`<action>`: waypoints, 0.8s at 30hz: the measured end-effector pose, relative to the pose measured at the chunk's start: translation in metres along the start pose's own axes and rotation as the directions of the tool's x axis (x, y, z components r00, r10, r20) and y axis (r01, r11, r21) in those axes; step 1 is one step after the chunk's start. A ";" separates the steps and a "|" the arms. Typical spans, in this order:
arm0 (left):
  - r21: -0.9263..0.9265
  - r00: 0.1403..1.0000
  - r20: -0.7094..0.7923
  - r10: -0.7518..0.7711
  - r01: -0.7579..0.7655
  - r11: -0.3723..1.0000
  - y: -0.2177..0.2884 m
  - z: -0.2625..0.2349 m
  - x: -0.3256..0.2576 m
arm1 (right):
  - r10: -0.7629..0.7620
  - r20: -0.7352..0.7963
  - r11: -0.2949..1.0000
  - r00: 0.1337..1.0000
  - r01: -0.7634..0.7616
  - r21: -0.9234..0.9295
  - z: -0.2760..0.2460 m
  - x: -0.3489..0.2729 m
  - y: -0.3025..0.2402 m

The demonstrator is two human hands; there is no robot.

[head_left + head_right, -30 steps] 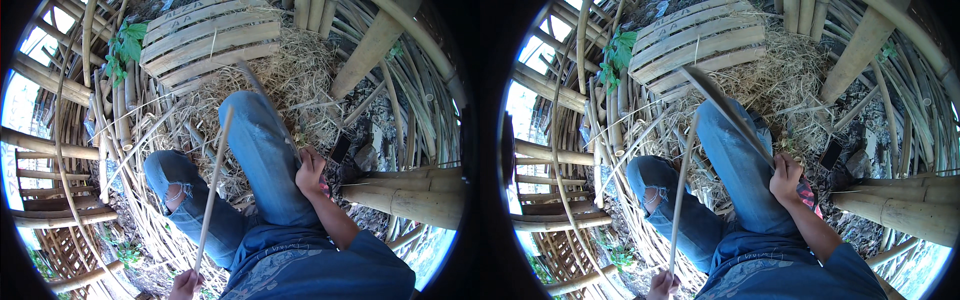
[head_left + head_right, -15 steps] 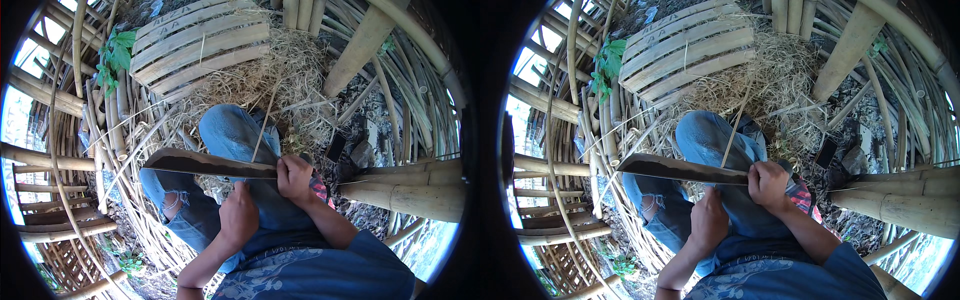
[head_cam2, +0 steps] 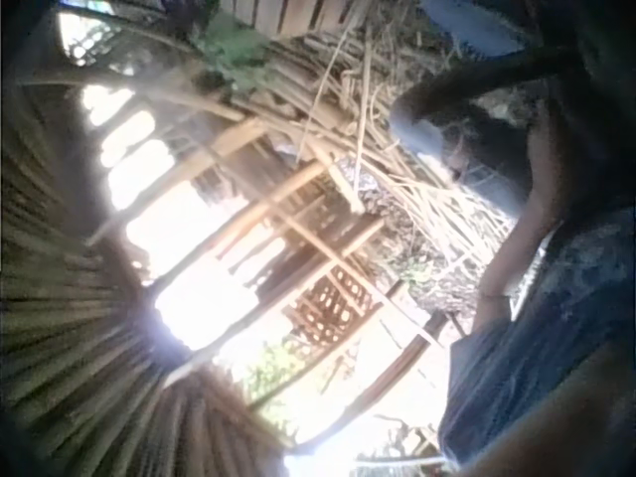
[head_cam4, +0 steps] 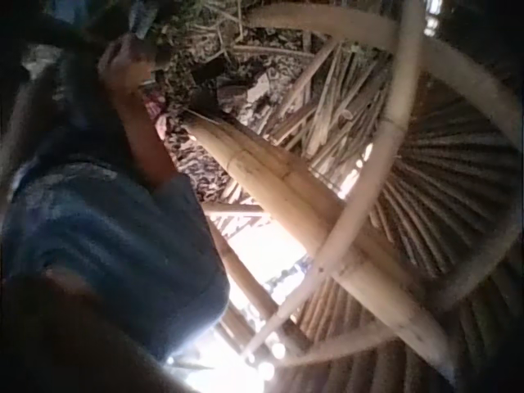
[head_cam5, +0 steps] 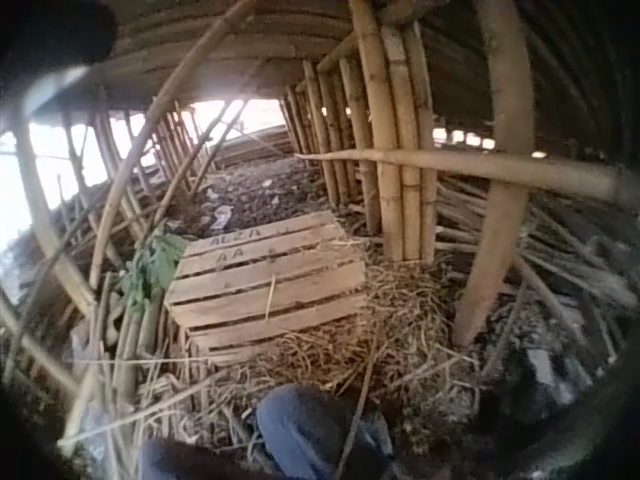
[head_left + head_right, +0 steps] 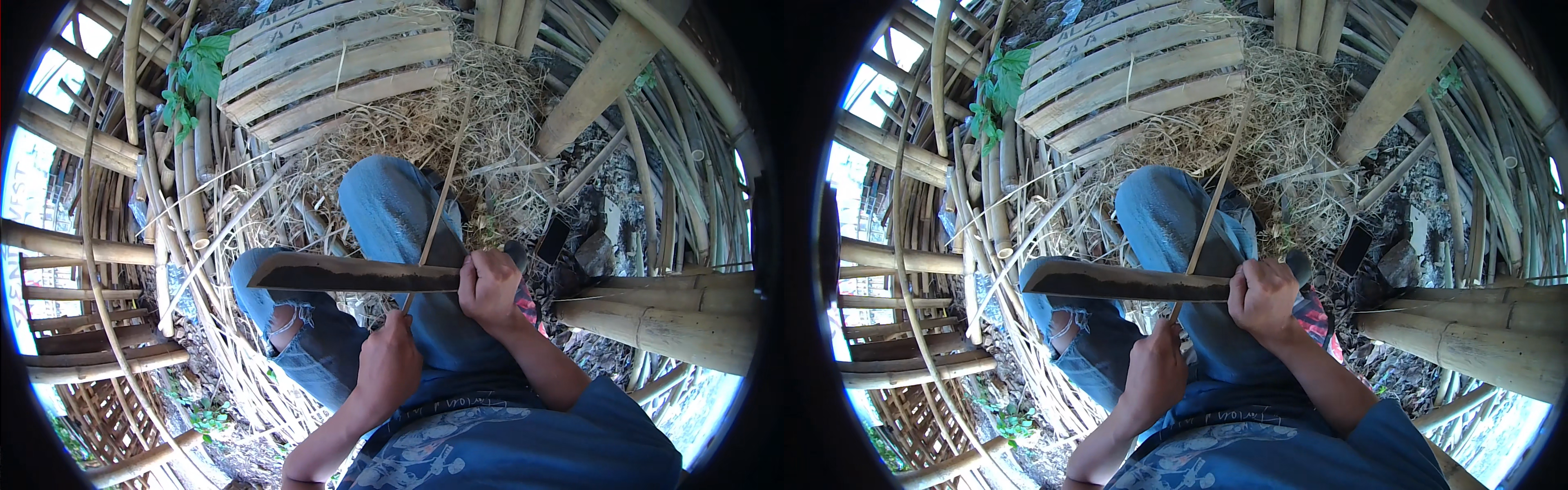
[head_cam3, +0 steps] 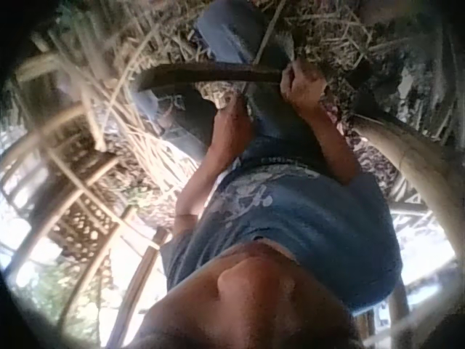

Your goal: The person shaves and scrapes thin bamboo strips using a knife, touches a smartphone lying on the ground, and resumes smoothing the bamboo strips with the knife.

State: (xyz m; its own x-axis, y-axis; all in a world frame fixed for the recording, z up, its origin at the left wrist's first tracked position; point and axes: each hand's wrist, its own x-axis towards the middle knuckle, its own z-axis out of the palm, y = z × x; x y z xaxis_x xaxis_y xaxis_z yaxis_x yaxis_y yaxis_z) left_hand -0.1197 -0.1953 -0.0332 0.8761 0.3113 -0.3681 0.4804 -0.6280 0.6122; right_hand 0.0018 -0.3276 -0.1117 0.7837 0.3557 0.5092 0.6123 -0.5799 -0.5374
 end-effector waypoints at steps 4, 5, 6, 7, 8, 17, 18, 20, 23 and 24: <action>-0.113 0.998 -0.008 0.069 -0.069 0.991 -0.007 0.001 -0.012 | -0.018 -0.019 0.999 1.000 0.018 -0.034 -0.006 -0.001 0.000; -0.139 0.996 -0.015 0.090 -0.091 0.986 -0.009 0.000 -0.016 | -0.041 -0.022 0.998 0.999 0.039 -0.049 -0.006 -0.001 0.000; -0.139 0.996 -0.019 0.087 -0.089 0.986 -0.012 0.001 -0.023 | -0.044 -0.021 0.998 0.999 0.043 -0.045 -0.004 -0.002 0.002; -0.134 0.997 -0.012 0.082 -0.083 0.988 -0.016 0.001 -0.033 | 0.068 -0.019 0.996 0.997 -0.069 -0.051 -0.002 -0.004 0.005; -0.127 0.997 -0.008 0.075 -0.076 0.989 -0.020 0.000 -0.039 | 0.179 -0.018 0.982 0.984 -0.180 -0.055 0.001 -0.005 0.007; 0.063 0.968 0.170 -0.186 0.178 0.982 -0.038 -0.029 -0.119 | 0.384 -0.080 0.919 0.920 -0.389 -0.056 0.005 -0.008 0.015; 0.065 0.969 0.162 -0.185 0.176 0.982 -0.048 -0.032 -0.133 | 0.381 -0.084 0.921 0.921 -0.386 -0.050 0.006 -0.008 0.015; -0.006 0.966 0.152 -0.210 0.213 0.977 -0.057 -0.041 -0.154 | 0.474 -0.044 0.881 0.879 -0.473 0.021 0.004 -0.010 0.017; -0.036 0.885 0.232 -0.404 0.423 0.906 -0.046 -0.060 -0.175 | 0.245 -0.119 0.966 0.962 -0.253 -0.053 -0.002 -0.010 0.018; -0.037 0.885 0.231 -0.404 0.423 0.905 -0.040 -0.065 -0.182 | 0.244 -0.119 0.966 0.962 -0.252 -0.052 -0.003 -0.011 0.016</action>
State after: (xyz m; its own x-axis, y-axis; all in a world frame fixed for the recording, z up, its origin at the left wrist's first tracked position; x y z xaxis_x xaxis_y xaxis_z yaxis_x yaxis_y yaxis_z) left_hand -0.2961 -0.1802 0.0549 0.5722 0.3648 -0.7345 0.8069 -0.4105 0.4247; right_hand 0.0024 -0.3432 -0.1244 0.8914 0.1133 0.4388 0.3890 -0.6881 -0.6126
